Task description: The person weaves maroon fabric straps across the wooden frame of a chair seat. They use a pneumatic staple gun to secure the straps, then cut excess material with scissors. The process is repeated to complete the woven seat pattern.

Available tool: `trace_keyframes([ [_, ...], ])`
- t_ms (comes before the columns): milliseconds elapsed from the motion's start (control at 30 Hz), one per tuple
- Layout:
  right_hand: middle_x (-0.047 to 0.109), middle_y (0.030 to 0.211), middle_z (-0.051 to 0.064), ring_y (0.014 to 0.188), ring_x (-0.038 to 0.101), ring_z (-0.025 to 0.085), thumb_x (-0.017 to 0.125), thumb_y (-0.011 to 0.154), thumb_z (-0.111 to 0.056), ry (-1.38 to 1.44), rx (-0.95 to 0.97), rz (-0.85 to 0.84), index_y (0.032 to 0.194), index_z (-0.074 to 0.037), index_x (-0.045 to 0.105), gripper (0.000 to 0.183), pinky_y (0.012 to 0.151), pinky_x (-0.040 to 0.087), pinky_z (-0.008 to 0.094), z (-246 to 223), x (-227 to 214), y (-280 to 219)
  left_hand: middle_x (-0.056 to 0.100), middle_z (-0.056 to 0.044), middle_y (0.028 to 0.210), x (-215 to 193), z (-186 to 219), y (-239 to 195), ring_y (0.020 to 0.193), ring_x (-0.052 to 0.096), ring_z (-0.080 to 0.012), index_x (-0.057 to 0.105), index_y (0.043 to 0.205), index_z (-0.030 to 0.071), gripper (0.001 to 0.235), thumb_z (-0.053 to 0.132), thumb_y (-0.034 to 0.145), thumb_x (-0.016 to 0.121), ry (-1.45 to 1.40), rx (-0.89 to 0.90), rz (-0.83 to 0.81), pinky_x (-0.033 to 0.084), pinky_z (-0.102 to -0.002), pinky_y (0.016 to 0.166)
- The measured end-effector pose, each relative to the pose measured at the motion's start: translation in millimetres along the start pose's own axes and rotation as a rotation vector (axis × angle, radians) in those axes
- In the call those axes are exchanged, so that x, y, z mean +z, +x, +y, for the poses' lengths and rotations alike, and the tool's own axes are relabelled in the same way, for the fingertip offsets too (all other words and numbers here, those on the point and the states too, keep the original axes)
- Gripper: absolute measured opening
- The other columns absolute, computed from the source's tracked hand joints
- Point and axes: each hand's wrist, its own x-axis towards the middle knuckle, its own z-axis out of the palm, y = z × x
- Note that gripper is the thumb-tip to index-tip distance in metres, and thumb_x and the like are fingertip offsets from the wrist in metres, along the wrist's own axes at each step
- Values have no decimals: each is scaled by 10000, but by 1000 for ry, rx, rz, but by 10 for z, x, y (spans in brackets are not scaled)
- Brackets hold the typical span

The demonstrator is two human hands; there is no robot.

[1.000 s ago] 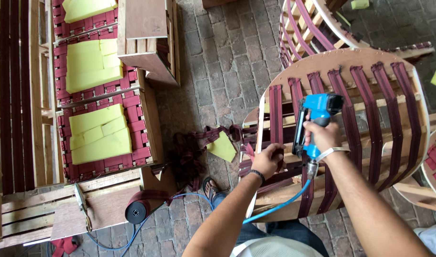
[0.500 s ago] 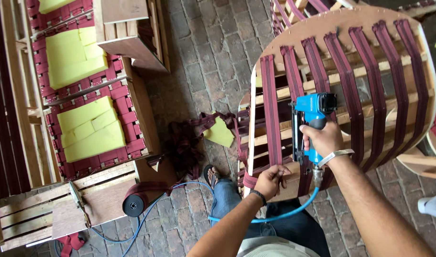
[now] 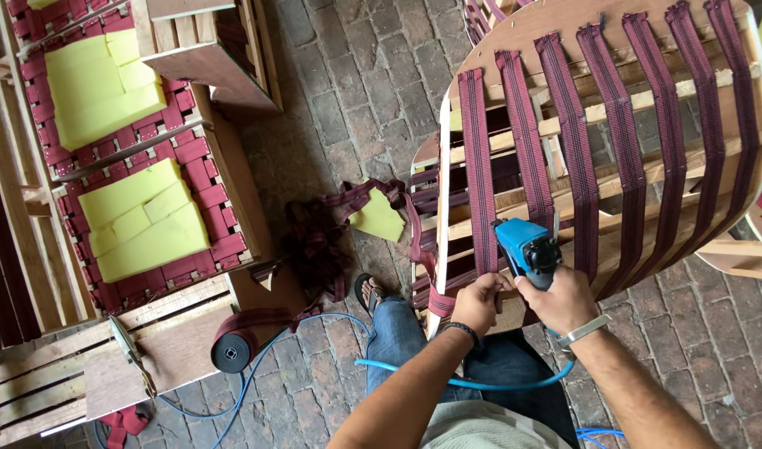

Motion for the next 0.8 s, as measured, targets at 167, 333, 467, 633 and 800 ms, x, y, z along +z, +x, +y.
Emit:
trace_keyframes([
  [167,734,785,201,755,747,369,775,789,-273,-60,-92,37,883,-24,712,273,678,595,451,54,56,100,605,-12,673,-4,79,27,546,546,-72,685,1068,130,244,33,1049,461,-6,74,28,481,-272,491],
  [333,748,766,176,724,764,343,753,791,-265,-75,-71,-21,875,-33,704,252,670,609,439,-32,84,137,600,-23,667,-37,68,16,522,545,-91,673,1080,123,209,46,1050,481,5,52,32,483,-278,480],
  [467,749,758,190,739,768,347,774,786,-301,-155,-86,-107,858,-47,727,268,681,615,450,-132,51,204,624,-13,693,-3,94,63,545,577,-86,663,1104,131,196,72,1046,485,-20,20,50,508,-283,495],
  [633,751,779,208,767,760,370,779,778,-303,-165,-124,-138,881,-46,737,280,709,614,468,-210,66,219,598,-37,666,-12,80,67,507,563,-118,671,1101,137,155,133,1063,521,-48,22,53,496,-298,483],
  [800,749,717,147,671,748,292,769,793,-290,-162,-95,-159,863,-56,738,246,623,612,430,-185,28,274,593,-33,666,-11,75,82,512,565,-115,653,1037,117,139,136,1067,519,-56,30,65,498,-302,475],
])
